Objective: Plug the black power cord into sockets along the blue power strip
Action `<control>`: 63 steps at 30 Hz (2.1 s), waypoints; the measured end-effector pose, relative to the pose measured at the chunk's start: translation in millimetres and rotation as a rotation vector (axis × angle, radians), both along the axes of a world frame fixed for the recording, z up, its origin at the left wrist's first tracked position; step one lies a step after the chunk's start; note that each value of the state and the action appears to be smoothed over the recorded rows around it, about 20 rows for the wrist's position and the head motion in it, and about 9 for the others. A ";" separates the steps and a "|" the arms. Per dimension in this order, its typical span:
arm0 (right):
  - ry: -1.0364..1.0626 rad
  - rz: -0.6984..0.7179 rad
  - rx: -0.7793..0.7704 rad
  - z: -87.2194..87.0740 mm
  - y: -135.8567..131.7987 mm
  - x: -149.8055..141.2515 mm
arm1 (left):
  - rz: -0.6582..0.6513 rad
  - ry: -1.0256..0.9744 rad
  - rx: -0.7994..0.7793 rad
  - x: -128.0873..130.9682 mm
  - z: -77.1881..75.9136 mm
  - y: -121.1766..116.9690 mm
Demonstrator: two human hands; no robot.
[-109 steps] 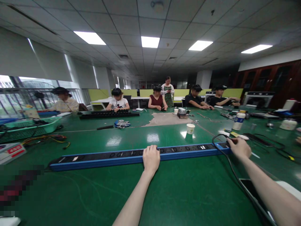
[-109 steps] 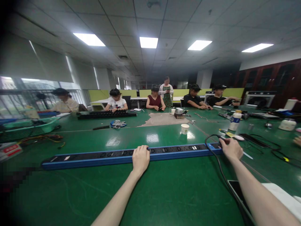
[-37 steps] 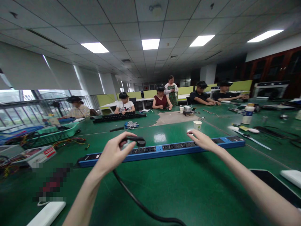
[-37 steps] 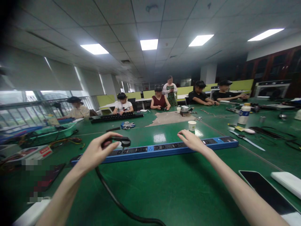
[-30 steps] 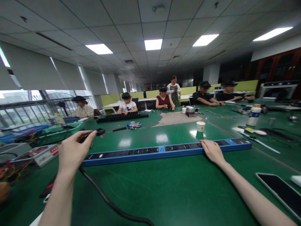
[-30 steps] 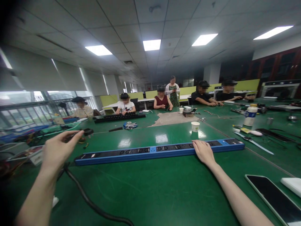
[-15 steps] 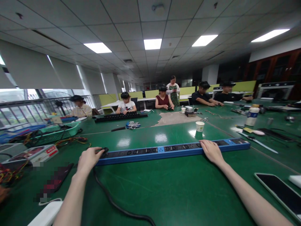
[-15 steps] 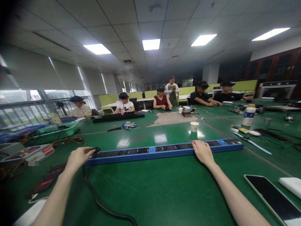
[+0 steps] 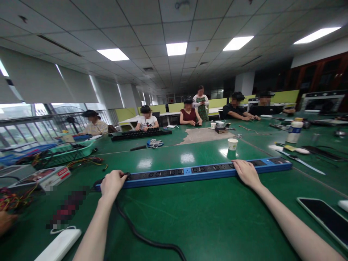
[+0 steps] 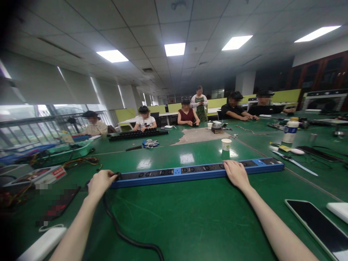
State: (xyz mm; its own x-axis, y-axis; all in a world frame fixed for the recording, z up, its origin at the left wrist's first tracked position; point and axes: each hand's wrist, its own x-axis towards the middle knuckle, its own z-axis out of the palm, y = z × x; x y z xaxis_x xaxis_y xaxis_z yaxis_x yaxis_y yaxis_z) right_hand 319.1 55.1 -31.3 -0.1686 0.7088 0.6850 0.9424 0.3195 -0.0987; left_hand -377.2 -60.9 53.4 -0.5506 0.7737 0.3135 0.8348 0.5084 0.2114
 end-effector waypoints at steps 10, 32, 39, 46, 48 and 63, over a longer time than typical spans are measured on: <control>-0.023 -0.013 0.006 -1.3 2.0 0.5 | -0.009 0.131 -0.052 19.3 2.0 1.2; -0.034 -0.014 -0.006 2.4 0.5 0.4 | -0.327 0.029 0.120 48.3 86.3 -29.9; -0.028 -0.011 -0.022 2.7 0.3 1.2 | -0.653 -0.075 0.033 51.7 96.6 -39.1; -0.009 -0.004 -0.033 5.0 -1.8 -1.1 | -0.364 0.245 0.098 56.3 115.2 -59.4; -0.008 -0.006 -0.033 5.0 -1.7 -1.4 | -0.338 0.330 0.146 58.1 115.8 -62.6; -0.013 0.002 -0.016 4.8 -2.9 -2.0 | -0.009 0.011 0.162 55.3 21.3 8.5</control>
State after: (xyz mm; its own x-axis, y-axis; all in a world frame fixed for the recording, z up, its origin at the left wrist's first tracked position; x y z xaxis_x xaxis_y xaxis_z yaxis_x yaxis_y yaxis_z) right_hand 317.1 52.2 -26.4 -0.1789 0.7190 0.6716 0.9431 0.3198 -0.0912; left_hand -321.9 -52.4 74.7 -0.5398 0.7173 0.4405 0.8418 0.4610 0.2810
